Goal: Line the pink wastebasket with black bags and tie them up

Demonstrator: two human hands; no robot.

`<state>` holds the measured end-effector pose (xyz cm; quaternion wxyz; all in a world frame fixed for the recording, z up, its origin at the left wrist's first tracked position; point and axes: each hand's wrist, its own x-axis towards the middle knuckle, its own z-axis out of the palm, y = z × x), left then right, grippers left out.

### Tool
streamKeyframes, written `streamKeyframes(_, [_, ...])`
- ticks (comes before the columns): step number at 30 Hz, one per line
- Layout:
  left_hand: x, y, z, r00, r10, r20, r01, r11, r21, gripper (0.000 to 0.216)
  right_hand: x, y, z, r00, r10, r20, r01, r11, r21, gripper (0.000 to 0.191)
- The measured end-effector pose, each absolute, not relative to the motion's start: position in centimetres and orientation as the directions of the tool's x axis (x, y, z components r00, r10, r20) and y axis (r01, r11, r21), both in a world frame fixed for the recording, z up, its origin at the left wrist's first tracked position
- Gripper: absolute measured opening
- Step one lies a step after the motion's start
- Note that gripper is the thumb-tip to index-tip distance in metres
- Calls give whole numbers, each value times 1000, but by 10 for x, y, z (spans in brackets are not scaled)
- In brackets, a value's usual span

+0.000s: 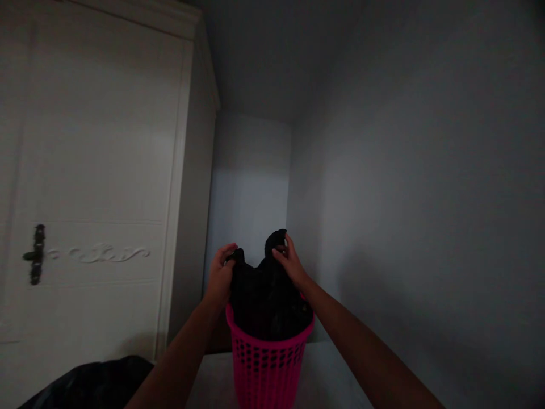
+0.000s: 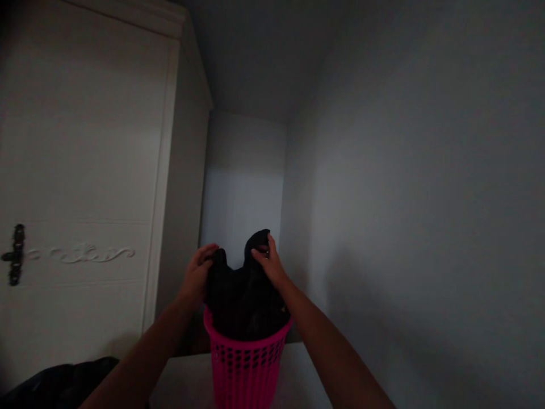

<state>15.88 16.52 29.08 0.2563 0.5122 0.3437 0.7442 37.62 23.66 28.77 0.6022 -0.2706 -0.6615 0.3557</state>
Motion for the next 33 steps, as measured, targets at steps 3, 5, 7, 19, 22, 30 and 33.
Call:
streamKeyframes(3, [172,164,313,-262,720,642,-38,-673,739,46,351,221,296,-312,735,603,-19,629,-777,132])
streamKeyframes(5, [183,160,325,-178,696,696,-12,-709,705,43,338,215,302,-395,651,648,2,707,-708,129])
streamKeyframes(7, [191,152,333,-89,655,751,33,-751,659,42,331,212,309,-396,584,709,36,781,-624,96])
streamKeyframes(19, [182,73,227,75,546,835,535,-728,428,25,377,227,379,101,601,793,192,770,-609,25])
streamKeyframes(22, [186,65,193,271,534,801,631,-727,271,30,397,224,408,229,519,823,209,800,-562,29])
streamKeyframes(30, [189,74,173,376,619,690,723,-661,199,9,480,175,493,497,176,850,361,848,-387,21])
streamKeyframes(33, [188,81,170,333,620,710,735,-643,217,13,502,151,507,506,89,858,427,839,-338,18])
